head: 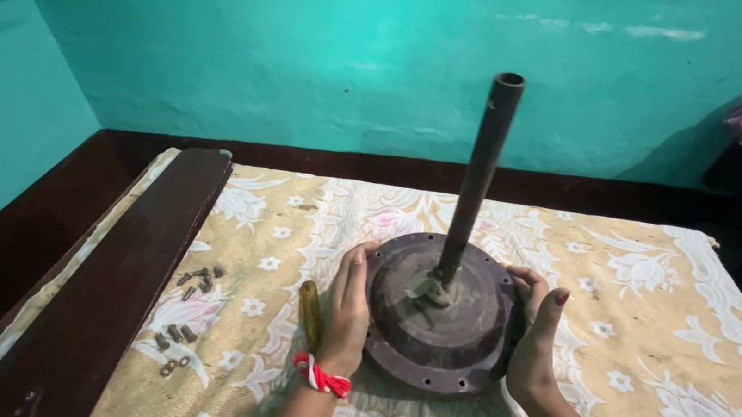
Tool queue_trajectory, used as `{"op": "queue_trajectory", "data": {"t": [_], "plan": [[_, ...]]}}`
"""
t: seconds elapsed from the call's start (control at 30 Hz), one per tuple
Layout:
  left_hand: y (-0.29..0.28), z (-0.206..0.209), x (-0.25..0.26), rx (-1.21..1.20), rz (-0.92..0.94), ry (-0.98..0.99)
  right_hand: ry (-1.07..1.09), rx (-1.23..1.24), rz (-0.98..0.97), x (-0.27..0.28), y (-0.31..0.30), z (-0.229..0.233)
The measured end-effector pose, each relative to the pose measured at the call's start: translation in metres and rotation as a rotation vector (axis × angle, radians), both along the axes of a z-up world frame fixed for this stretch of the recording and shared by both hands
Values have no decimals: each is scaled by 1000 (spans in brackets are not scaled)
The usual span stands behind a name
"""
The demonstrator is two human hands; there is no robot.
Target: The person assembles a ceiling fan motor by applying lubricant to the shaft, inserting washers, and securing the housing with a screwdriver. They handle bolts, washers, and the motor housing, then reassemble the unit on a table.
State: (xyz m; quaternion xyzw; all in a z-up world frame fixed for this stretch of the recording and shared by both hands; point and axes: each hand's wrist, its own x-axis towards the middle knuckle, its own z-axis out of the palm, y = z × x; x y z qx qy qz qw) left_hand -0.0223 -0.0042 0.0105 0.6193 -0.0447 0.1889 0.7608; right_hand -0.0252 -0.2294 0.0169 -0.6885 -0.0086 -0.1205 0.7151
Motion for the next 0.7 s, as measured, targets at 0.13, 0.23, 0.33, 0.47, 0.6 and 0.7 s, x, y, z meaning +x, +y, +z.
{"op": "queue_trajectory", "data": {"t": [0.13,0.23,0.33,0.47,0.6,0.7], "plan": [[7,3,3,133,-75,25,-7,27,71,-12,1,10],[14,2,4,156,-95,13,-77,-113,-35,-29,13,5],[14,-4,5,201,-57,-41,-125,-299,-186,-40,22,-3],[9,-11,8,142,-31,-131,-140,-332,-241,-34,20,-15],[-3,-9,7,245,112,128,-187,-165,-300,-22,20,-29],[-8,-2,0,293,158,272,-211,335,-156,-18,23,-34]]}}
